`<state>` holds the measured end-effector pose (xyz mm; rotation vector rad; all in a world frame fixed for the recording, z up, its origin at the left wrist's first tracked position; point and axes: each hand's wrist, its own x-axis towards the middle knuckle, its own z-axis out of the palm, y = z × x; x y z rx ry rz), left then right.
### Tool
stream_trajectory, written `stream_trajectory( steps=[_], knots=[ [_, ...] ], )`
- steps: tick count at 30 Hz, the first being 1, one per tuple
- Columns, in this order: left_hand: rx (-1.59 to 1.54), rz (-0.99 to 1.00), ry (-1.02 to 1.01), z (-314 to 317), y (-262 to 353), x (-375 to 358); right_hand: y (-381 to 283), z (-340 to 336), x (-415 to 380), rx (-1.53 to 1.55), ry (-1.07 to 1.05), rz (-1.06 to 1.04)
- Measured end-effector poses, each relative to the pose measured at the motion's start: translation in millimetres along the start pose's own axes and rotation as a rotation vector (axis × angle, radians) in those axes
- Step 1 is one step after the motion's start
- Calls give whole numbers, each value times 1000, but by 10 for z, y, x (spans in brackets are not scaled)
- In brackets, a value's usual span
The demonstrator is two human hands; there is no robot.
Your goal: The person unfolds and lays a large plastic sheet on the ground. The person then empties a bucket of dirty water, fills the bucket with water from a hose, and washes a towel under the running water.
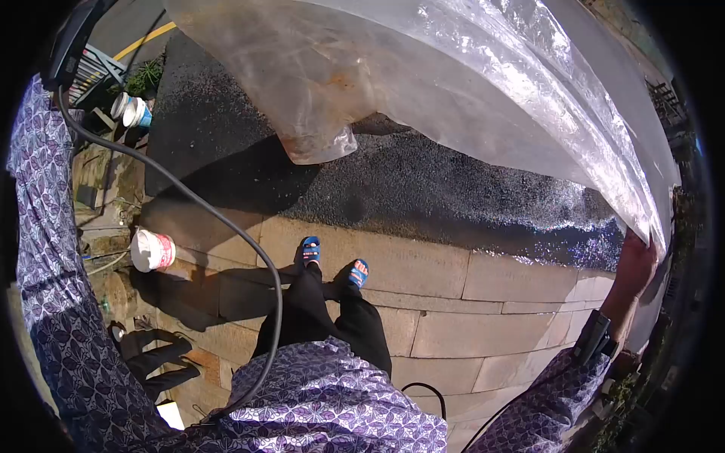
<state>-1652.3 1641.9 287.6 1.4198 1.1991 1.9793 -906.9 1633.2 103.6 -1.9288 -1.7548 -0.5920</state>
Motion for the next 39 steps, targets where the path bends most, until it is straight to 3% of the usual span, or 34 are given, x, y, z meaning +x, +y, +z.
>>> stream_trajectory(
  steps=[2, 4, 7, 9, 11, 12, 13, 14, 15, 16, 17, 18, 19, 21, 23, 26, 30, 32, 33, 35, 37, 38, 39],
  knots=[
    [108, 179, 65, -174, 583, 220, -153, -697, 732, -70, 249, -220],
    [228, 347, 144, -365, 1083, 329, -374, -1178, 977, 296, 361, -214],
    [393, 571, 253, -643, 1661, 301, -562, -1424, 966, 764, 303, -161],
    [479, 609, 300, -815, 1632, 108, -751, -1072, 814, 997, 106, -55],
    [555, 432, 239, -1138, 1037, -151, -1115, -385, 419, 1131, -237, 120],
    [559, 76, -221, -1003, 533, -791, -1394, 87, -6, 1120, -508, 206],
    [1077, 6, -181, -1246, -388, -1286, -1633, 527, -527, 1011, -813, 241],
    [1449, -212, -398, -1424, -841, -1992, -1599, 914, -1258, 786, -1116, 213],
    [1490, -311, -528, -1655, -1174, -2661, -1596, 1069, -1840, 628, -1228, 84],
    [1385, -444, -416, -1852, -1316, -3263, -1373, 1316, -2358, 655, -1233, 254],
    [1229, -650, -162, -1941, -1296, -3767, -1260, 1196, -2642, 816, -1192, 492],
    [1098, -701, -13, -2330, -1466, -4336, -984, 1205, -2922, 949, -1219, 715],
    [934, -926, 28, -2323, -1309, -4604, -674, 1236, -3268, 884, -1143, 878],
    [1117, -960, 51, -2371, -1232, -5177, -248, 1168, -3707, 740, -1177, 827],
    [1200, -866, 49, -2551, -1356, -5726, -204, 879, -3883, 762, -1095, 892],
    [1127, -857, 43, -2257, -1232, -5879, -12, 858, -4109, 767, -1041, 909],
    [1341, -917, -79, -2154, -1159, -5978, -135, 836, -4085, 842, -1022, 783],
    [1634, -1088, -165, -1996, -1026, -5973, -572, 741, -4015, 946, -1037, 750],
    [1626, -1091, -171, -1841, -1040, -6063, -866, 694, -4023, 1016, -1040, 730],
    [1744, -829, -448, -1464, -1039, -6281, -1457, 635, -4096, 1132, -1168, 522],
    [939, -975, -755, -876, -1038, -6392, -2058, 600, -4306, 973, -1266, 204],
    [655, -871, -819, -501, -970, -6386, -2381, 468, -4410, 990, -1188, 18],
    [787, -753, -933, -200, -901, -6510, -2722, 199, -4344, 1060, -1116, -180]
  ],
)
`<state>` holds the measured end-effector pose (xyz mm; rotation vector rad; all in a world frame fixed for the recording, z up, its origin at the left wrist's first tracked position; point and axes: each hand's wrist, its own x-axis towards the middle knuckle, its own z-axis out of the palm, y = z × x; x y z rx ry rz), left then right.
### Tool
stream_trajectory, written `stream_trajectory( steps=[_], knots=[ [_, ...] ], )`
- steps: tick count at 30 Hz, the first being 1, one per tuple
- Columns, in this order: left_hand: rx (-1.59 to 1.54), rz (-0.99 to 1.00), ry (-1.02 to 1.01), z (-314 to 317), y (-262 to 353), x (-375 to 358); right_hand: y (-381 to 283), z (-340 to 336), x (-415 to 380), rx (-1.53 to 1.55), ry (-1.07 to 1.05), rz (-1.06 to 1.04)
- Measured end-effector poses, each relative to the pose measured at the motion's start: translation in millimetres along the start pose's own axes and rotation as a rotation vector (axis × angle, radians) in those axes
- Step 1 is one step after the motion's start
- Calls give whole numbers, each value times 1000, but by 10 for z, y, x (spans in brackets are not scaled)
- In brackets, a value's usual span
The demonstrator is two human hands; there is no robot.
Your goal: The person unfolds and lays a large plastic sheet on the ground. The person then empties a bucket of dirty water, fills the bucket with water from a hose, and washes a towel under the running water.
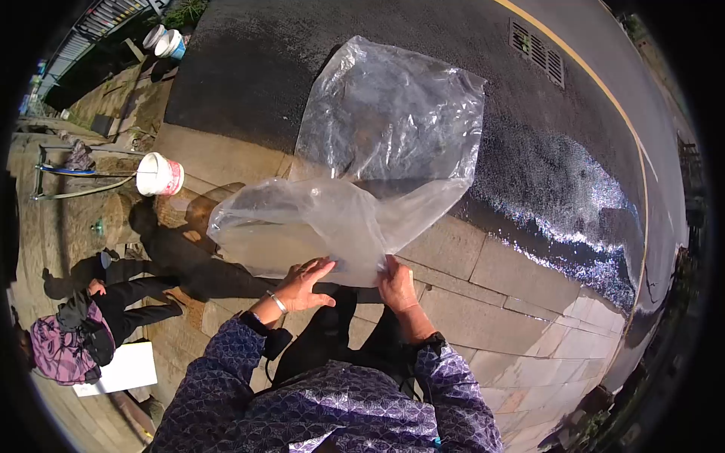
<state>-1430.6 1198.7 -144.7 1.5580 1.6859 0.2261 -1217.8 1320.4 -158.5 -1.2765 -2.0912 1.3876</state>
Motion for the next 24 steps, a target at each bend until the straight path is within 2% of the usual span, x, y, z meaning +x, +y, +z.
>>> stream_trajectory(
  steps=[1, 2, 3, 4, 5, 6, 8, 9, 10, 11, 12, 13, 14, 16, 17, 18, 20, 22, 23, 24],
  knots=[
    [32, 23, -90, 24, 229, 47, -121, 212, 27, -38, -82, 9],
    [190, 24, 41, 280, 270, 53, -535, 196, 71, -25, -117, -42],
    [228, -37, 85, 304, 317, 75, -410, 408, 54, -161, -216, -198],
    [272, -96, 132, 261, 347, 107, -784, 232, 95, -46, -298, -99],
    [-19, -20, 484, 135, 399, 89, -831, 194, 80, -59, -371, -154],
    [-46, 45, 535, -8, 451, 53, -876, 41, 123, -54, -557, -139],
    [74, -95, 415, 14, 193, -78, -715, -225, 168, 212, -664, -249],
    [1, -62, 443, -122, 242, -140, -528, -313, 166, -63, -407, -392],
    [-75, -31, 468, -316, 368, -234, -566, -525, 271, -138, -257, -372],
    [-29, -1, 468, -540, 566, -356, -646, -674, 384, -281, -173, -295],
    [21, 31, 470, -736, 718, -451, -719, -768, 503, -353, -145, -398],
    [199, 100, 464, -811, 724, -587, -799, -834, 622, -426, -115, -504],
    [376, 167, 456, -833, 705, -771, -909, -871, 739, -424, -108, -514],
    [-1129, -289, 782, -599, 576, -1122, -1118, -897, 970, -469, -188, -780],
    [-282, -136, 757, -897, 899, -1227, -1069, -831, 1101, -469, -194, -856],
    [556, 4, 637, -1256, 1297, -1393, -1026, -803, 1205, -462, -200, -877],
    [-480, -286, 1032, -1304, 1484, -1956, -845, -854, 1401, -553, -483, -710],
    [-371, -219, 1291, -1313, 1601, -2554, -386, -940, 1624, -512, -244, -741],
    [-513, -68, 1408, -1325, 1652, -2892, -271, -1055, 1693, -601, -191, -637],
    [-655, 85, 1518, -1331, 1708, -3203, -88, -1152, 1753, -645, -19, -727]
  ],
)
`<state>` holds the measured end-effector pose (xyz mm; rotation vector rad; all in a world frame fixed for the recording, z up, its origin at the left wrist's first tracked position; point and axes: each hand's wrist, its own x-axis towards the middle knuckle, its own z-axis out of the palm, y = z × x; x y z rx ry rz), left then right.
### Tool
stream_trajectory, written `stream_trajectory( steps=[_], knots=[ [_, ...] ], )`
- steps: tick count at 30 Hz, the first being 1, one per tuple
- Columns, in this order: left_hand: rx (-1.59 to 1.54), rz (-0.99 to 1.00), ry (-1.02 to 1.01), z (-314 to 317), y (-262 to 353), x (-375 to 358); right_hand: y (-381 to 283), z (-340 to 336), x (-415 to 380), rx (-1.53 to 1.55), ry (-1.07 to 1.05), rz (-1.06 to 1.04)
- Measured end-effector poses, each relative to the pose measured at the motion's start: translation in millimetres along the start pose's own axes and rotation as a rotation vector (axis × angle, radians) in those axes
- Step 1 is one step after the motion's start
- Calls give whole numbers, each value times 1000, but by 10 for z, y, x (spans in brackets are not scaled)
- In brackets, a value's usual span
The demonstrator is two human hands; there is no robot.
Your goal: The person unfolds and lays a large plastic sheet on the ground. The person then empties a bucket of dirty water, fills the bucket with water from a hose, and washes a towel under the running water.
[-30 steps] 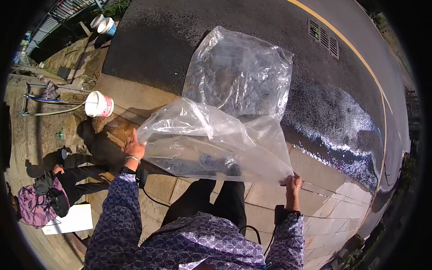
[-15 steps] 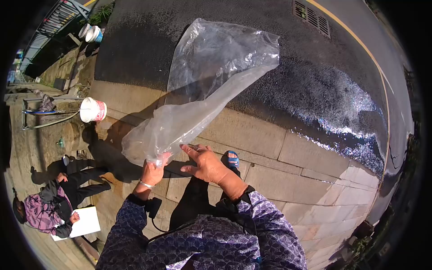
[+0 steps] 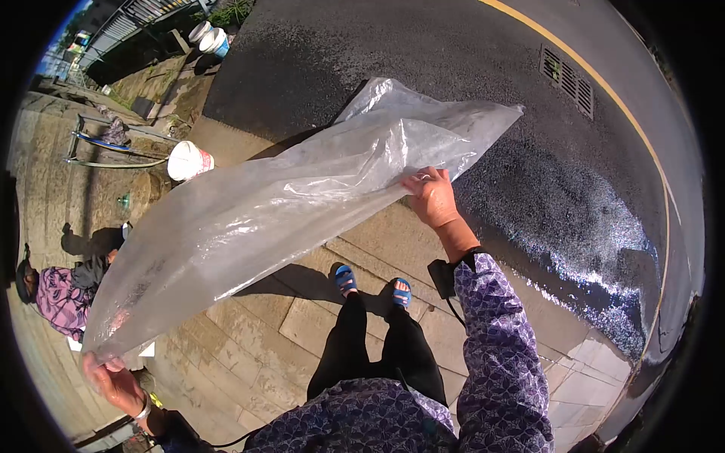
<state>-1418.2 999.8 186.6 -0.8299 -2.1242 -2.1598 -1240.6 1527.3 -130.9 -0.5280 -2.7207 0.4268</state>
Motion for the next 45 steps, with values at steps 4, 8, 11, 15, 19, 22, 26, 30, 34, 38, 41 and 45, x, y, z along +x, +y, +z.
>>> stream_trajectory(
  steps=[4, 8, 11, 15, 19, 22, 26, 30, 34, 38, 41, 45],
  knots=[
    [194, 75, 567, -455, 304, -155, 277, 3, 7, 116, 100, 139],
    [242, 32, 587, -498, -121, -235, -12, -125, 352, 161, 214, 82],
    [127, -70, 593, -1446, -785, -656, -274, -153, 423, 166, 254, -6],
    [373, -790, 1027, -1777, -1567, -1276, -781, 100, 155, 163, 107, -209],
    [33, -1289, 372, -465, -2344, -1485, -1501, 579, -282, 271, -133, -337],
    [-292, -1308, -47, 868, -2691, -1330, -2068, 978, -498, 237, -144, -349],
    [-611, -1328, 150, 1471, -3193, -1027, -2557, 1109, -595, 414, -203, -304],
    [-655, -994, 146, 1445, -3234, -953, -2340, 1327, -653, 340, -27, -88],
    [-644, -951, 19, 1147, -3002, -790, -1151, 1726, -1423, 186, -243, 387],
    [-681, -1019, 127, 792, -3324, -1211, -1141, 1376, -1566, 175, -301, 220],
    [-651, -1131, 282, 621, -3605, -1503, -1209, 1325, -1709, 123, -352, 131],
    [-725, -1044, 440, 472, -3889, -1821, -1491, 1353, -1815, 51, -467, 15]
  ],
)
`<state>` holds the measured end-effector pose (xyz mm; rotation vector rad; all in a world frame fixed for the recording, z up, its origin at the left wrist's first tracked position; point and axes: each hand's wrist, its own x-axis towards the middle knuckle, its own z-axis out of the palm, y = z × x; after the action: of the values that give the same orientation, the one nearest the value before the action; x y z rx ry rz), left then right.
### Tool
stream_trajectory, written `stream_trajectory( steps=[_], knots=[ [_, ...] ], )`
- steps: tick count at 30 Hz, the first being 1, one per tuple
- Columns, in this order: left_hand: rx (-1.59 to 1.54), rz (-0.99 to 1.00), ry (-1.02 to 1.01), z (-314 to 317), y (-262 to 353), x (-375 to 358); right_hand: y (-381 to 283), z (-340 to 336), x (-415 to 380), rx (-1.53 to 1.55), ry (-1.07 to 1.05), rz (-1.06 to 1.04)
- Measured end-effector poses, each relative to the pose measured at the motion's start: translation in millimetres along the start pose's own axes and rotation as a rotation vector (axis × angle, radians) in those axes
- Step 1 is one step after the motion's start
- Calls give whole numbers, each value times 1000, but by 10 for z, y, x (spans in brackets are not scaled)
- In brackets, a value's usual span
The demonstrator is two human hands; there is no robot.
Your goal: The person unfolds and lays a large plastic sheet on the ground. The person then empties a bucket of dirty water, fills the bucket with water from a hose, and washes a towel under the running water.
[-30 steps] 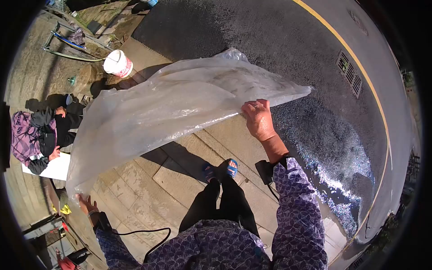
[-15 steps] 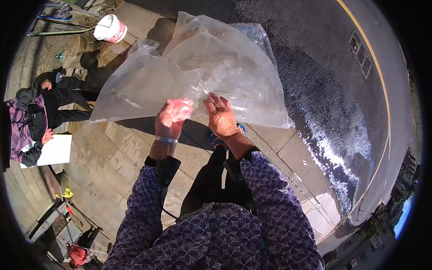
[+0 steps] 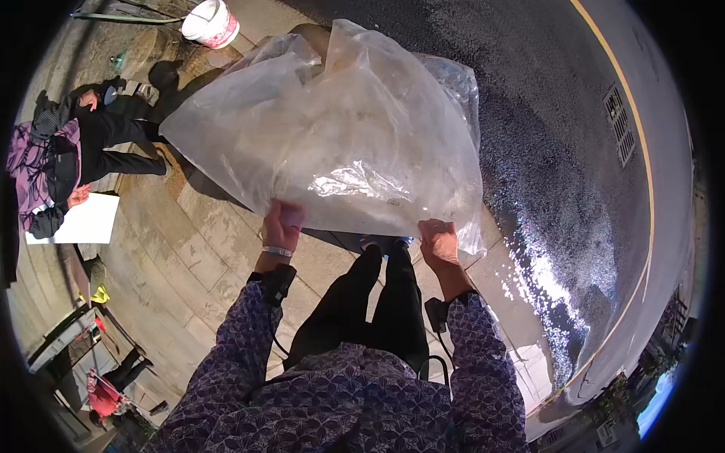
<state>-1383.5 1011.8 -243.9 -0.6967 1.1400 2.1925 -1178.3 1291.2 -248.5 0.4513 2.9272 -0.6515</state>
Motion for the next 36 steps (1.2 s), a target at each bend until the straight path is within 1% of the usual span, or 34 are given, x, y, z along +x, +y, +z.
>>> stream_trajectory(
  steps=[1, 3, 5, 6, 7, 8, 9, 10, 11, 12, 13, 14, 15, 16, 17, 18, 19, 20, 22, 23, 25, 26, 28, 29, 31, 32, 34, 35, 36],
  knots=[
    [-18, 16, 8, -1, -52, -38, -74, 43, -1, 10, -14, -21],
    [-21, -182, 116, 333, -182, -266, -143, 270, -21, 5, 1, -68],
    [79, -240, -69, 215, -440, -325, -382, 299, 18, -6, -70, -30],
    [283, -215, -70, 271, -538, -468, -527, 340, 66, 41, -52, -109],
    [512, -231, -89, 342, -640, -597, -643, 369, 38, 87, -29, -134],
    [467, -198, -154, 312, -699, -701, -737, 383, 73, 148, -26, -160],
    [423, -165, -221, 283, -793, -814, -807, 411, 107, 253, 53, -211],
    [413, -127, -292, -55, -1183, -742, -967, 317, 148, 259, 28, -149],
    [440, -190, -312, -150, -1254, -896, -1114, 177, 202, 267, 2, -92],
    [696, -53, -328, -150, -1321, -1080, -1161, 110, 279, 323, -2, -94],
    [956, 88, -315, -173, -1359, -1258, -1254, 56, 350, 387, -13, -105],
    [959, 11, -312, -203, -1422, -1370, -1345, -60, 400, 568, -51, -28],
    [953, -67, -301, -205, -1512, -1466, -1334, -35, 449, 704, -24, -9],
    [1146, 101, -223, -95, -1505, -1640, -1357, -75, 482, 1079, -137, 162],
    [1186, 113, -190, -104, -1622, -1698, -1555, -324, 467, 1071, -88, 221],
    [1234, 58, -115, -26, -1589, -1826, -1421, -292, 521, 1005, -104, 191],
    [1274, -8, -49, 53, -1554, -1953, -1553, -489, 455, 1171, -85, 138],
    [1240, 11, -11, 12, -1609, -2026, -1579, -549, 448, 1216, -81, 206],
    [1101, 55, -14, -18, -1809, -2165, -1671, -788, 371, 1197, -135, 188],
    [1025, 165, 0, -90, -2062, -2169, -1716, -846, 351, 1191, -149, 190],
    [971, 10, 82, -108, -2229, -2264, -1711, -844, 349, 1186, -180, 129],
    [952, 28, 127, -168, -2322, -2292, -1713, -820, 354, 1196, -188, 106],
    [993, 51, 18, -424, -2463, -2308, -1802, -780, 352, 1170, -229, 109],
    [843, 175, 224, -432, -2431, -2431, -1857, -754, 359, 1142, -256, 111],
    [776, 223, 285, -690, -2229, -2580, -2001, -648, 360, 1088, -227, 155],
    [762, 232, 312, -817, -2093, -2648, -2149, -645, 314, 1079, -240, 128],
    [761, 306, 489, -1134, -1876, -2798, -2401, -568, 187, 1069, -258, 77],
    [749, 321, 505, -1287, -1807, -2877, -2534, -502, 122, 1038, -280, 72],
    [753, 364, 575, -1463, -1732, -2959, -2693, -440, 46, 1008, -302, 66]
  ],
)
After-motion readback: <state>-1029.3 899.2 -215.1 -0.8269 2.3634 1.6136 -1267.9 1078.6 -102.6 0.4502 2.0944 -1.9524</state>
